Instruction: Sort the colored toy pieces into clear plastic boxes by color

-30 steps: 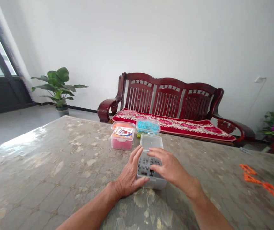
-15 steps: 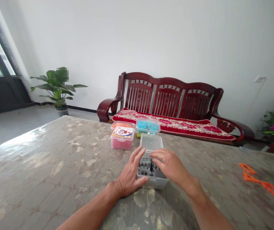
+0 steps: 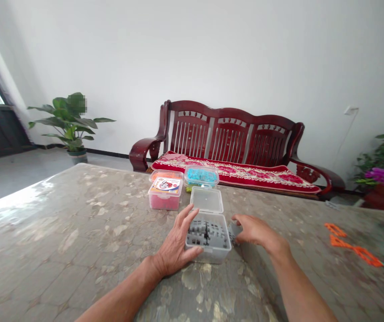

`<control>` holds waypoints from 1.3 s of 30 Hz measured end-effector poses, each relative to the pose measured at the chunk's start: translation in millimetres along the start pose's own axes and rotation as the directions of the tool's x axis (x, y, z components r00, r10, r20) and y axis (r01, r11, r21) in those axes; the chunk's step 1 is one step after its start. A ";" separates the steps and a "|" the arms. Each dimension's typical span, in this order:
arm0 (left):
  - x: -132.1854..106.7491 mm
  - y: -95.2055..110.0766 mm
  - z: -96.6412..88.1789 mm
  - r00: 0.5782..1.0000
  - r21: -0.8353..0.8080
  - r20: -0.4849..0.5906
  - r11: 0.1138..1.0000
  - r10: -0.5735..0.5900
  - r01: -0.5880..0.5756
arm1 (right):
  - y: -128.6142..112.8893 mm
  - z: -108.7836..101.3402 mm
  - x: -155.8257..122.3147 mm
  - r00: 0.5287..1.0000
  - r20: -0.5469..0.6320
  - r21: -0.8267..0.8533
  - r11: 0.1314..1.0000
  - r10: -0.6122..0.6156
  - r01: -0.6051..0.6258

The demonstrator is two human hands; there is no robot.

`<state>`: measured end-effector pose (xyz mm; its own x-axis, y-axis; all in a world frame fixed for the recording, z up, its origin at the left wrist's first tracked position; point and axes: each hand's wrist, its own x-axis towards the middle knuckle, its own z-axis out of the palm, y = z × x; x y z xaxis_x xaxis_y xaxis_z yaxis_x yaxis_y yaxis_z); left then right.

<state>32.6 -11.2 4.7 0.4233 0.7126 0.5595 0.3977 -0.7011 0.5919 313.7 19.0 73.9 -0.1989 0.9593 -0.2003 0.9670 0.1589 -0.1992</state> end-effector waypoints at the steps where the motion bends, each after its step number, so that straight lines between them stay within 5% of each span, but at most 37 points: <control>1: -0.1 -0.2 0.1 1.000 -0.004 0.002 1.000 -0.001 0.001 | -2.5 1.1 -0.6 1.000 -0.009 -0.005 1.000 -0.009 0.009; 9: -0.7 -0.9 0.6 1.000 0.002 0.000 1.000 -0.007 0.007 | -4.5 -3.4 -2.3 0.994 -0.108 -0.068 0.998 -0.021 0.014; 16: -0.4 -0.5 0.6 1.000 -0.001 0.004 1.000 -0.008 0.008 | -21.3 -33.9 -29.8 0.932 -0.278 0.183 0.939 -0.233 0.290; 23: -1.3 -0.9 0.4 1.000 0.006 0.006 1.000 -0.009 0.009 | -53.1 -29.6 -41.5 0.846 -0.180 0.163 0.833 -0.501 0.528; 39: -0.7 -0.4 0.2 1.000 0.001 0.009 1.000 0.000 0.000 | -66.6 -23.1 -37.4 0.817 -0.169 0.063 0.822 -0.551 0.566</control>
<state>32.3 -11.4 4.0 0.4303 0.7124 0.5544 0.3986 -0.7010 0.5914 260.5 -22.1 116.8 -0.6681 0.7362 0.1080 0.6719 0.6593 -0.3376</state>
